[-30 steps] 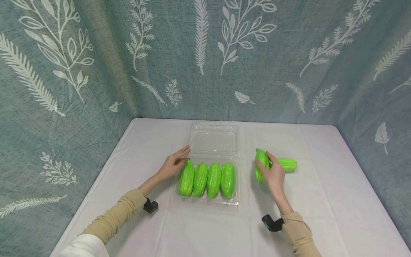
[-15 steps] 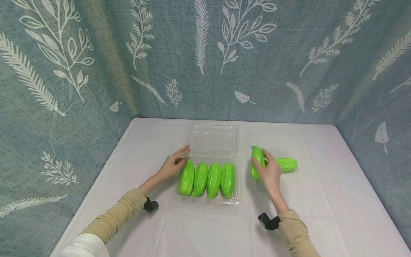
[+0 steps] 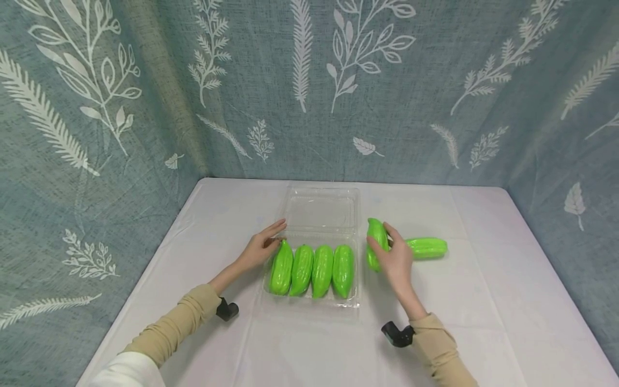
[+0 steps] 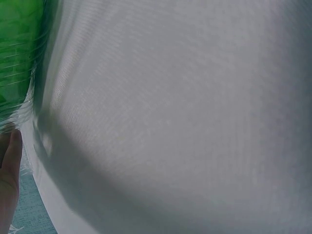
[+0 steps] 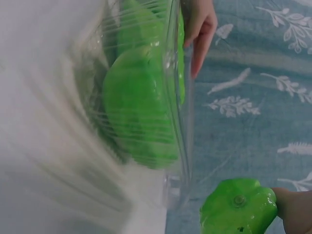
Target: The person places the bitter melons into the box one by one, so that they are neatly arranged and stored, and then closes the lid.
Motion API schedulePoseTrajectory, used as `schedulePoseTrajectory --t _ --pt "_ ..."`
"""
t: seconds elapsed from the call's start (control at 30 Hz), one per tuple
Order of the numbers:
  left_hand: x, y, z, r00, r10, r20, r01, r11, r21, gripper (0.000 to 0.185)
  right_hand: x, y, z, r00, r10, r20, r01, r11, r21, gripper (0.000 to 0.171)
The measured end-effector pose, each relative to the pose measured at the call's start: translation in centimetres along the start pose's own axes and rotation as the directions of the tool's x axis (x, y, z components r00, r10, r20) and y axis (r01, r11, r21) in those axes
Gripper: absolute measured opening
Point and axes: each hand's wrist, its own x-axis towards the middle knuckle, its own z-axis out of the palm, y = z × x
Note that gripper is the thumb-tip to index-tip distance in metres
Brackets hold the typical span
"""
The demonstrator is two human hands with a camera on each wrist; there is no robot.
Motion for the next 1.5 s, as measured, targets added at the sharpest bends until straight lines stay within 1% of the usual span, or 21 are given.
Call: schedulePoseTrajectory --t 0.47,0.6,0.9,1.13,1.5 --pt "0.0 -0.1 0.0 1.000 0.017 -0.008 -0.017 1.000 0.003 0.043 -0.6 -1.4 1.9 1.000 -0.026 0.007 0.026 0.999 0.048 0.061" --pt "0.0 -0.2 0.1 1.000 0.024 -0.011 -0.024 1.000 0.001 0.043 -0.6 -1.7 2.5 1.000 -0.029 0.008 0.029 0.998 0.048 0.061" --pt "0.0 -0.1 0.1 1.000 0.017 -0.024 -0.016 1.000 0.021 0.043 -1.0 -2.4 3.9 0.999 -0.039 0.019 0.038 0.997 0.064 0.061" --pt "0.7 -4.1 1.0 0.999 0.016 -0.032 -0.015 1.000 0.024 0.045 -1.2 -2.8 4.9 0.999 -0.040 0.032 0.038 0.997 0.064 0.062" --pt "0.6 -3.8 1.0 0.999 -0.031 -0.035 0.031 0.999 0.019 0.045 -1.6 -3.4 6.4 0.998 -0.054 0.045 0.050 0.995 0.084 0.062"
